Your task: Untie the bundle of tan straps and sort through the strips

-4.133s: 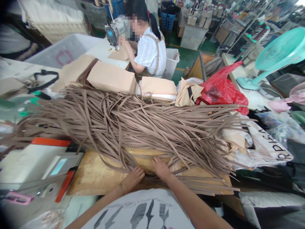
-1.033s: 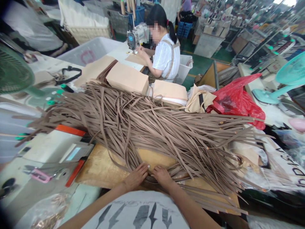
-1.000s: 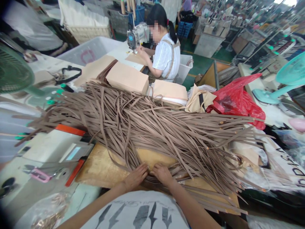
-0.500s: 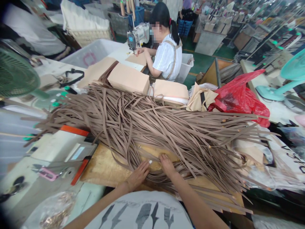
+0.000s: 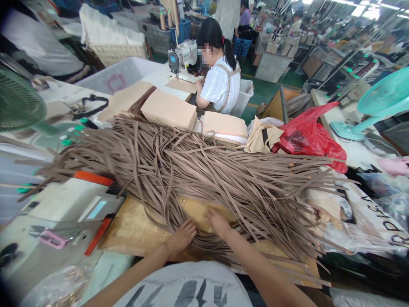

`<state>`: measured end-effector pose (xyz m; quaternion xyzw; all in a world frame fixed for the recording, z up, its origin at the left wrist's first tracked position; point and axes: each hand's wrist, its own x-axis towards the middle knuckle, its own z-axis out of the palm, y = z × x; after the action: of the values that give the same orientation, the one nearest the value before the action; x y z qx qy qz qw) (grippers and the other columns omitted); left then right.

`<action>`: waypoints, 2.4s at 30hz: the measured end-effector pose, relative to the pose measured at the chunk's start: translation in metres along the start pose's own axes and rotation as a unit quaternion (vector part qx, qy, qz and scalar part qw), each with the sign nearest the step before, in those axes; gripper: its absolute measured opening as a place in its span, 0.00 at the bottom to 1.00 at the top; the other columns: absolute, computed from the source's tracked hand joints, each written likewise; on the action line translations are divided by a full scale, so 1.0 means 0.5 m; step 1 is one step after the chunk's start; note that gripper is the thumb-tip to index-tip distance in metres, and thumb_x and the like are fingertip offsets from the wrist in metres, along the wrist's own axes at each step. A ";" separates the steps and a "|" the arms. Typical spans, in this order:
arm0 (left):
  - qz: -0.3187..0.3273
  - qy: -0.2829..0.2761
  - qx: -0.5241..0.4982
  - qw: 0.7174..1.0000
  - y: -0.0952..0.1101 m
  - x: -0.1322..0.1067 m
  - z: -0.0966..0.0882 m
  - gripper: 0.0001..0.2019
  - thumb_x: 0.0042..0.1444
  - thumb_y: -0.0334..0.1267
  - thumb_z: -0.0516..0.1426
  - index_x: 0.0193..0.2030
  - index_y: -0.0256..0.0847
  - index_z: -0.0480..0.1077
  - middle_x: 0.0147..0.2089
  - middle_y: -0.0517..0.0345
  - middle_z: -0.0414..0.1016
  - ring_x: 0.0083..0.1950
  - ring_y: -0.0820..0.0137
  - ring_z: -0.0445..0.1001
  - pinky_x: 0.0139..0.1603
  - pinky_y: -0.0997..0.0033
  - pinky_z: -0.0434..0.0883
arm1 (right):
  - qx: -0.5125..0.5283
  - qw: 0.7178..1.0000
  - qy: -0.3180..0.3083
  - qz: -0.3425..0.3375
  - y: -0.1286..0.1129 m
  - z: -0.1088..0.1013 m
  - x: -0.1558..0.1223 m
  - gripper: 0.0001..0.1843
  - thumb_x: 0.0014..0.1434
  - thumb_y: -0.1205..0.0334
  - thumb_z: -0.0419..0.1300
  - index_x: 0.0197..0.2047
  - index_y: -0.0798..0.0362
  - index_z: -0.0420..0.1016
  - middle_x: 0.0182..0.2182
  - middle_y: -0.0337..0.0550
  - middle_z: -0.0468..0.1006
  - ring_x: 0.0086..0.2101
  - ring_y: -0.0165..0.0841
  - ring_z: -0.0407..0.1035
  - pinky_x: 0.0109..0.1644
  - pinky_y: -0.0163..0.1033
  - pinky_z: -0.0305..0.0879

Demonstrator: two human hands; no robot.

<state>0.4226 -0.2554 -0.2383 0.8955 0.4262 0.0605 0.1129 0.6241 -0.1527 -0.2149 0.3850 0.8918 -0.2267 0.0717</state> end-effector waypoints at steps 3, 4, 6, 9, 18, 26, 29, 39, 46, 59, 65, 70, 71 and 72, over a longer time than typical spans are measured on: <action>-0.016 -0.005 -0.009 1.000 0.006 -0.008 -0.004 0.10 0.59 0.29 0.51 0.47 0.35 0.67 0.46 0.52 0.71 0.51 0.65 0.67 0.63 0.59 0.53 | -0.069 0.990 0.070 0.096 0.027 -0.019 0.053 0.16 0.64 0.71 0.42 0.49 0.57 0.66 0.44 0.55 0.69 0.46 0.40 0.62 0.50 0.47 0.58; -0.023 -0.006 -0.011 1.000 0.009 -0.011 -0.006 0.12 0.59 0.28 0.51 0.49 0.34 0.65 0.46 0.52 0.71 0.49 0.65 0.67 0.61 0.60 0.56 | -0.085 0.987 0.080 0.108 0.031 -0.020 0.065 0.16 0.63 0.73 0.42 0.49 0.58 0.65 0.44 0.55 0.69 0.46 0.41 0.61 0.50 0.48 0.58; -0.036 -0.012 -0.012 0.999 0.015 -0.017 -0.008 0.15 0.59 0.28 0.50 0.53 0.34 0.63 0.45 0.51 0.71 0.47 0.64 0.67 0.56 0.60 0.60 | -0.103 0.986 0.082 0.106 0.032 -0.013 0.078 0.15 0.61 0.75 0.45 0.46 0.57 0.66 0.42 0.54 0.69 0.45 0.41 0.61 0.48 0.46 0.59; -0.046 -0.021 -0.009 0.999 0.020 -0.020 -0.008 0.11 0.60 0.27 0.49 0.49 0.34 0.66 0.43 0.51 0.71 0.44 0.64 0.68 0.51 0.61 0.63 | -0.114 0.987 0.076 0.085 0.023 0.005 0.067 0.10 0.60 0.73 0.50 0.43 0.54 0.68 0.39 0.49 0.70 0.44 0.39 0.62 0.47 0.42 0.60; -0.047 -0.002 0.005 0.999 0.016 -0.028 0.007 0.13 0.60 0.30 0.51 0.51 0.35 0.66 0.59 0.46 0.64 0.57 0.61 0.64 0.57 0.60 0.59 | -0.114 0.987 0.075 0.080 0.040 0.005 0.003 0.10 0.63 0.69 0.48 0.42 0.52 0.69 0.39 0.48 0.71 0.42 0.38 0.63 0.46 0.41 0.59; 0.028 0.037 0.061 0.997 0.007 -0.024 -0.007 0.12 0.62 0.32 0.48 0.47 0.33 0.70 0.66 0.48 0.56 0.70 0.63 0.44 0.69 0.53 0.42 | -0.065 0.997 0.029 -0.006 -0.029 0.030 -0.059 0.12 0.62 0.74 0.48 0.41 0.51 0.70 0.35 0.40 0.73 0.38 0.32 0.67 0.43 0.35 0.61; 0.034 0.039 0.067 0.996 0.005 -0.024 -0.004 0.13 0.62 0.32 0.48 0.47 0.33 0.70 0.66 0.48 0.56 0.70 0.64 0.43 0.70 0.53 0.41 | -0.068 0.997 0.037 0.018 -0.039 0.047 -0.070 0.16 0.61 0.75 0.47 0.49 0.52 0.67 0.40 0.43 0.72 0.38 0.33 0.67 0.42 0.36 0.62; 0.039 0.013 0.037 0.998 -0.001 -0.017 0.003 0.14 0.61 0.31 0.49 0.51 0.29 0.68 0.65 0.44 0.57 0.68 0.61 0.48 0.68 0.58 0.45 | -0.082 0.996 0.036 0.003 -0.099 0.079 -0.078 0.06 0.61 0.68 0.52 0.40 0.54 0.69 0.36 0.44 0.69 0.38 0.37 0.64 0.44 0.42 0.61; 0.014 -0.013 -0.004 1.000 0.001 -0.023 -0.001 0.13 0.59 0.32 0.53 0.51 0.37 0.66 0.52 0.48 0.69 0.53 0.62 0.66 0.59 0.59 0.60 | -0.084 0.989 0.083 0.091 0.000 0.014 0.002 0.14 0.64 0.69 0.47 0.51 0.56 0.65 0.44 0.50 0.68 0.46 0.39 0.60 0.50 0.43 0.58; -0.084 -0.014 0.002 0.996 0.012 -0.012 -0.007 0.22 0.59 0.23 0.45 0.61 0.31 0.58 0.59 0.45 0.64 0.56 0.62 0.64 0.54 0.63 0.64 | -0.062 0.998 0.004 -0.028 -0.054 0.037 -0.065 0.05 0.61 0.65 0.54 0.39 0.48 0.71 0.35 0.36 0.72 0.37 0.28 0.65 0.42 0.31 0.62; -0.036 -0.006 0.004 0.999 0.007 -0.023 0.015 0.13 0.62 0.31 0.48 0.51 0.35 0.67 0.59 0.48 0.65 0.60 0.63 0.61 0.64 0.56 0.53 | -0.124 0.977 0.094 0.144 0.013 -0.025 0.025 0.11 0.63 0.66 0.49 0.47 0.59 0.66 0.43 0.55 0.68 0.45 0.43 0.63 0.49 0.48 0.60; -0.038 0.017 0.021 0.999 0.004 -0.027 0.025 0.11 0.61 0.33 0.51 0.49 0.34 0.68 0.62 0.44 0.62 0.63 0.60 0.58 0.66 0.56 0.49 | -0.130 0.978 0.083 0.140 0.037 -0.027 0.058 0.10 0.59 0.75 0.49 0.40 0.54 0.67 0.38 0.46 0.70 0.39 0.35 0.65 0.43 0.38 0.63; -0.039 0.018 0.021 0.999 0.004 -0.027 0.026 0.11 0.61 0.34 0.52 0.49 0.34 0.68 0.62 0.43 0.61 0.64 0.59 0.57 0.66 0.56 0.50 | -0.130 0.978 0.087 0.142 0.035 -0.024 0.055 0.10 0.59 0.75 0.49 0.41 0.53 0.66 0.40 0.46 0.69 0.41 0.34 0.65 0.44 0.37 0.63; -0.039 0.018 0.019 0.999 0.003 -0.028 0.027 0.12 0.61 0.34 0.52 0.49 0.34 0.67 0.63 0.42 0.60 0.64 0.59 0.57 0.65 0.57 0.50 | -0.130 0.976 0.092 0.147 0.032 -0.023 0.052 0.10 0.60 0.74 0.49 0.42 0.53 0.66 0.42 0.47 0.69 0.43 0.34 0.65 0.45 0.37 0.63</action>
<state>0.4177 -0.2693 -0.2513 0.8790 0.4638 0.0638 0.0905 0.6182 -0.1208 -0.2184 0.5184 0.8501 -0.0594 0.0716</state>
